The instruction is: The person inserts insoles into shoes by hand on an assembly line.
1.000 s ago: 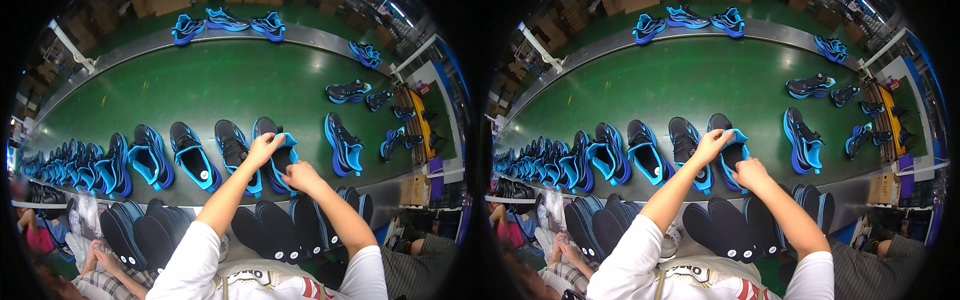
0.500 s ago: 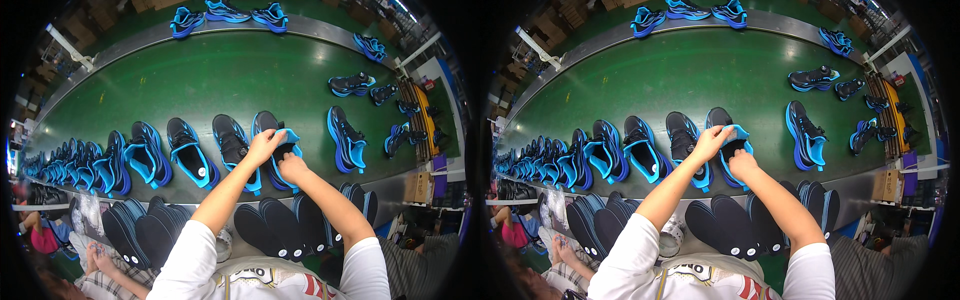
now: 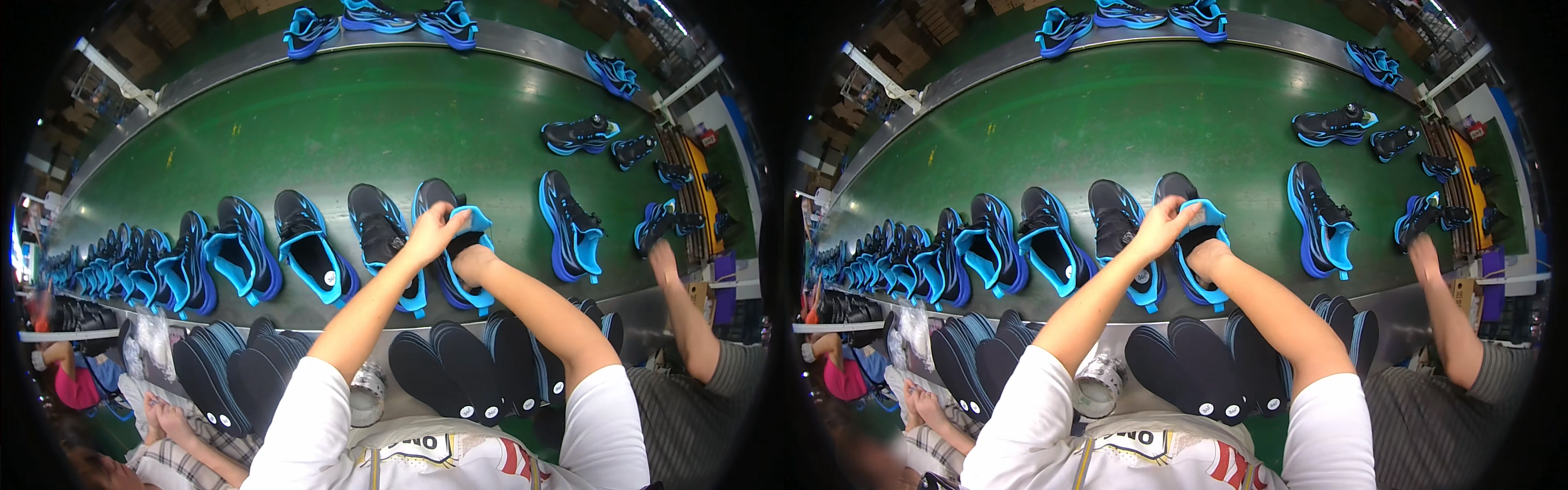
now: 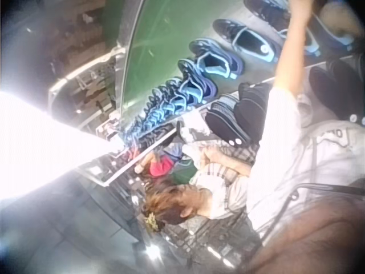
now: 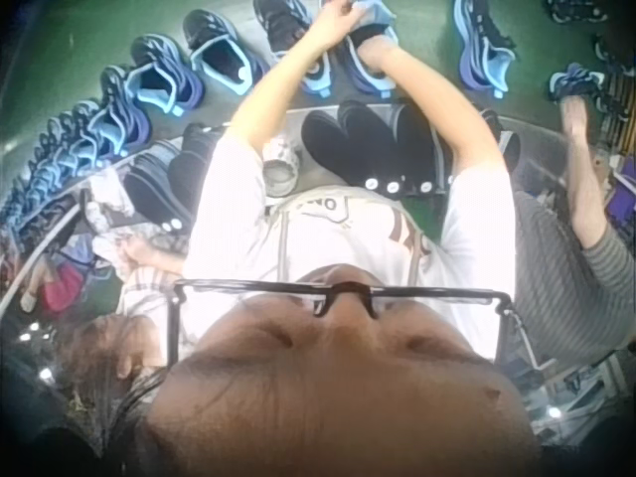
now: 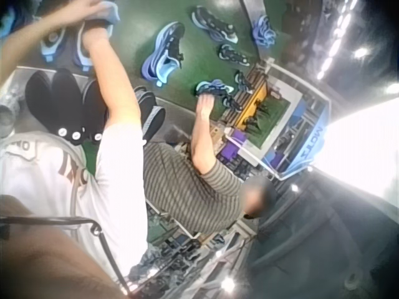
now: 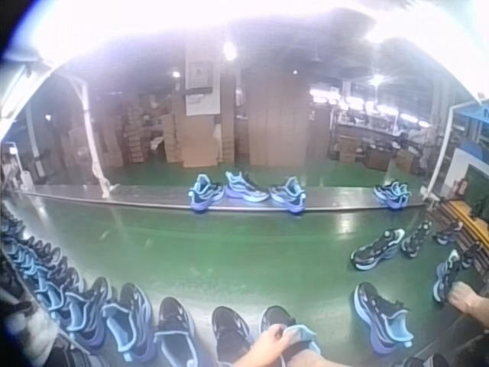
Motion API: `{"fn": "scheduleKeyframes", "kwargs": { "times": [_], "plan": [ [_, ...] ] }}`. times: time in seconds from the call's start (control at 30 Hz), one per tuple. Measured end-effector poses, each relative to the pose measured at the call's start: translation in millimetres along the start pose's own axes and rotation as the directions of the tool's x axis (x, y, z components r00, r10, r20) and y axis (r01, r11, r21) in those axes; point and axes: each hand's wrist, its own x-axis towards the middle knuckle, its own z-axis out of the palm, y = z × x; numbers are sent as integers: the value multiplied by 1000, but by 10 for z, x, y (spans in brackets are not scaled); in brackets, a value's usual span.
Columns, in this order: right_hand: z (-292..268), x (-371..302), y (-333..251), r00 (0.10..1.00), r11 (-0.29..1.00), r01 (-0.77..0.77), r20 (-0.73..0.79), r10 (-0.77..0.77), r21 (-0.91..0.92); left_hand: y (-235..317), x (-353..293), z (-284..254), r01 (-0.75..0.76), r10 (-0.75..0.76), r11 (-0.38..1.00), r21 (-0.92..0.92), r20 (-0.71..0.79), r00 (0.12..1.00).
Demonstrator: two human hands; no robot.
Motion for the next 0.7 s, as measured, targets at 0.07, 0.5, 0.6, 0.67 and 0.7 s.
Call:
{"fn": "scheduleKeyframes", "kwargs": {
  "times": [0.07,0.5,0.6,0.67,0.7],
  "plan": [
    [16,-42,-11,998,1000,-10,-61,8,-29,26,49,-29,-72,78,996,61,-102,992],
    [387,-372,-256,889,951,11,-439,132,309,173,58,-21,-495,487,394,774,281,827],
    [698,-539,-349,560,920,159,-800,214,357,160,11,-40,-473,480,432,768,248,841],
    [993,-643,-495,186,874,247,-906,381,418,157,-67,-14,-489,512,447,749,234,826],
    [1122,-656,-604,195,829,246,-864,465,502,162,-145,-22,-492,509,450,746,239,827]
  ]
}}
